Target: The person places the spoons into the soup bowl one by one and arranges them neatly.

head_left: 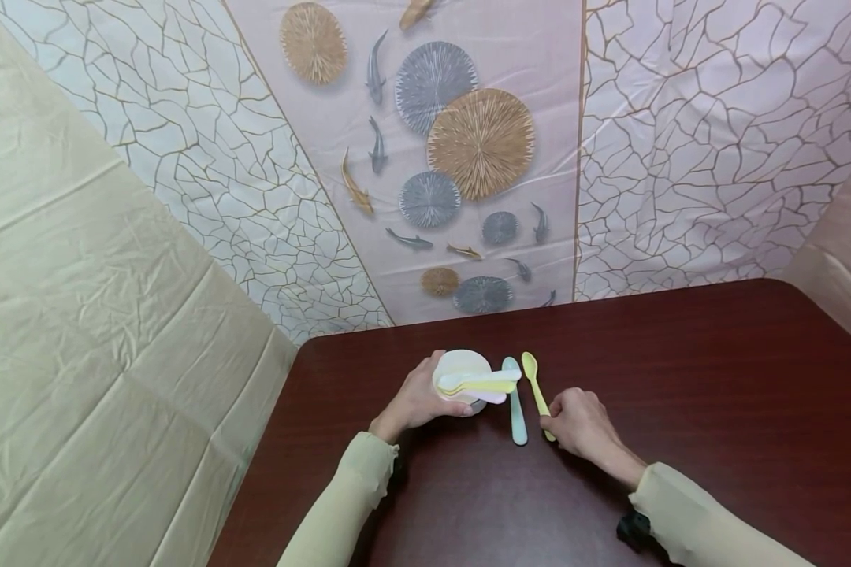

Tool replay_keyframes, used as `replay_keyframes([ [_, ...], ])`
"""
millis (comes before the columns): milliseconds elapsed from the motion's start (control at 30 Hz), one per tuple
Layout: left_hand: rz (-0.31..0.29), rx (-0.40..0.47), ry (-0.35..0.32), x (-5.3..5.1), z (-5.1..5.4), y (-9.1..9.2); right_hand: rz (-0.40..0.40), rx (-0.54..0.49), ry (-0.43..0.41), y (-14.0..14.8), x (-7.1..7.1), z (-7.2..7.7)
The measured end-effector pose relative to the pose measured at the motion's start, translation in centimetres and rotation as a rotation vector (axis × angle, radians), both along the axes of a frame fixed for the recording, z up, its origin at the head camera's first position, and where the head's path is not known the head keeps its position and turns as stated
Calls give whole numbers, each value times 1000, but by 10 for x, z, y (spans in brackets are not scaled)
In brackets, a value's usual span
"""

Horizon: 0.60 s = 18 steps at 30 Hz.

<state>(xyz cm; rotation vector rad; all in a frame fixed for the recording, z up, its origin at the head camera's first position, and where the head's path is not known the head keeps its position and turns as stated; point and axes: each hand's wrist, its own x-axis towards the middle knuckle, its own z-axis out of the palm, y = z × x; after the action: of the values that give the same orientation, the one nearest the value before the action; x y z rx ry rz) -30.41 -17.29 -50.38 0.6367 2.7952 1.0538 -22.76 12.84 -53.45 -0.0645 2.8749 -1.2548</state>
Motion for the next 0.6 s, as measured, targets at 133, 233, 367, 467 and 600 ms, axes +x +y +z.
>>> replay_keyframes([
  [133, 1, -5, 1, 0, 0, 0, -9, -6, -26, 2, -2, -3],
  [233, 3, -15, -2, -1, 0, 0, -13, 1, -39, 4, -5, -9],
  [367, 0, -15, -6, -1, 1, 0, -29, -15, -52, 1, 4, 7],
  [467, -1, -14, -7, -1, 0, 0, -34, -18, -40, -2, 15, 27],
  [600, 0, -13, -9, -1, 0, 0, -55, 12, -27, -2, 19, 35],
])
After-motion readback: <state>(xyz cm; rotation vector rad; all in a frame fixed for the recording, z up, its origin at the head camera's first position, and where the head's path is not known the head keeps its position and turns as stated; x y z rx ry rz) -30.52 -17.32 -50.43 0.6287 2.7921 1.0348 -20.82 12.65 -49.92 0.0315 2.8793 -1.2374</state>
